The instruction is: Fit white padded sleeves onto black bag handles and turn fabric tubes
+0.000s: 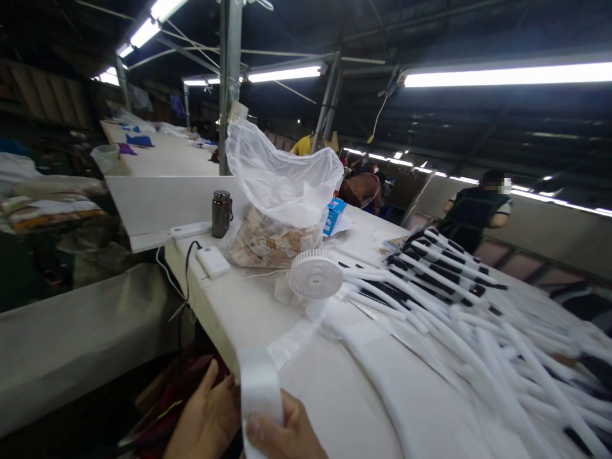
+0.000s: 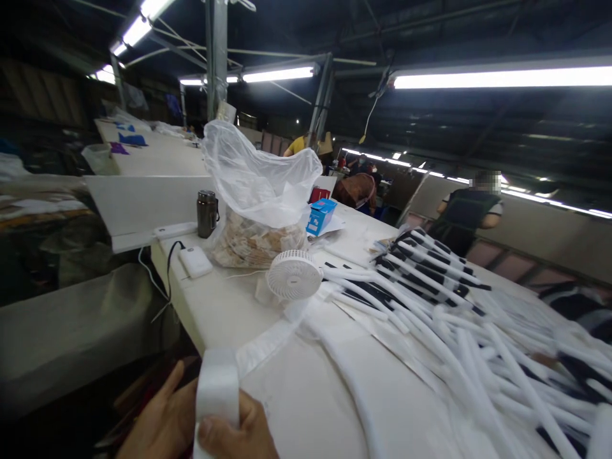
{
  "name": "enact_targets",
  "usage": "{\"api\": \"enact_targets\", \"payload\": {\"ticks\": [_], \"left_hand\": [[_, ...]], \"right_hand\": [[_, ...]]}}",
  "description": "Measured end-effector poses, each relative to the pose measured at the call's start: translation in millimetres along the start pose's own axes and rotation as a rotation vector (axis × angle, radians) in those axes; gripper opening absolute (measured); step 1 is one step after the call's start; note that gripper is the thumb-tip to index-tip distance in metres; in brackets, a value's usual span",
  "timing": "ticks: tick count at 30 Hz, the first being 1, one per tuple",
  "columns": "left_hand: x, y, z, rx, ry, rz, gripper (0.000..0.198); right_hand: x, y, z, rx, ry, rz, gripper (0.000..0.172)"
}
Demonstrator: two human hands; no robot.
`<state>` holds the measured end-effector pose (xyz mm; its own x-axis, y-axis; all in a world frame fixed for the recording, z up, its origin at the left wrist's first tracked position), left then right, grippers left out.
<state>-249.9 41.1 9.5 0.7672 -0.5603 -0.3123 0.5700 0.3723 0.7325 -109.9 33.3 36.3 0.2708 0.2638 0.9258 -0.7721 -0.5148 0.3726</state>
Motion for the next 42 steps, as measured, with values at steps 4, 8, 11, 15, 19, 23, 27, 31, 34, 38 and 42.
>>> {"api": "enact_targets", "payload": {"ticks": [4,8,11,15,19,23,27,31,34,38,42], "left_hand": [[11,6.2,9,-0.008,-0.015,0.069,0.046],[1,20.6,9,-0.089,0.108,-0.020,0.048],[-19,27.3,1,-0.151,0.182,-0.141,0.042],[-53,37.9,-24,-0.063,0.258,-0.368,0.029],[-85,51.5,-66,-0.023,0.312,-0.649,0.041],[-106,63.9,-104,-0.050,0.339,-0.799,0.043],[-109,71.3,-127,-0.019,0.370,-0.973,0.027],[-110,74.1,-141,0.021,0.392,-1.101,0.033],[-120,79.9,-153,0.022,0.436,-1.171,0.045],[-140,96.5,-168,0.030,0.488,-1.287,0.060],[-150,115.3,-179,0.107,0.524,-1.420,0.051]], "right_hand": [[-16,3,-13,-0.003,0.009,-0.011,0.069],[-24,15,-21,-0.025,0.030,-0.050,0.078],[-25,20,-23,-0.008,0.070,-0.115,0.077],[-39,15,-25,-0.095,0.089,-0.207,0.075],[-47,4,-30,-0.180,0.088,-0.240,0.068],[-44,-5,-38,-0.297,0.052,-0.222,0.068],[-49,-14,-40,-0.331,0.065,-0.244,0.069],[-52,-17,-37,-0.203,0.063,-0.291,0.063],[-49,-18,-39,-0.208,0.106,-0.319,0.066],[-40,-15,-51,-0.281,0.098,-0.354,0.069],[-35,-12,-60,-0.222,0.090,-0.364,0.064]]}}
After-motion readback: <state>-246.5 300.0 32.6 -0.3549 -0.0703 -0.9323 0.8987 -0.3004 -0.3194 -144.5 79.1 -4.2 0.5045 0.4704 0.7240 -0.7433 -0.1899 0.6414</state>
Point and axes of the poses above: each hand's wrist, its own z-axis away from the middle knuckle, its own y-axis out of the palm, x = y × z, the point moved 2 cm from there along -z, towards the middle knuckle, and after that the axes turned 11 degrees about -y, right-handed, at the moved point
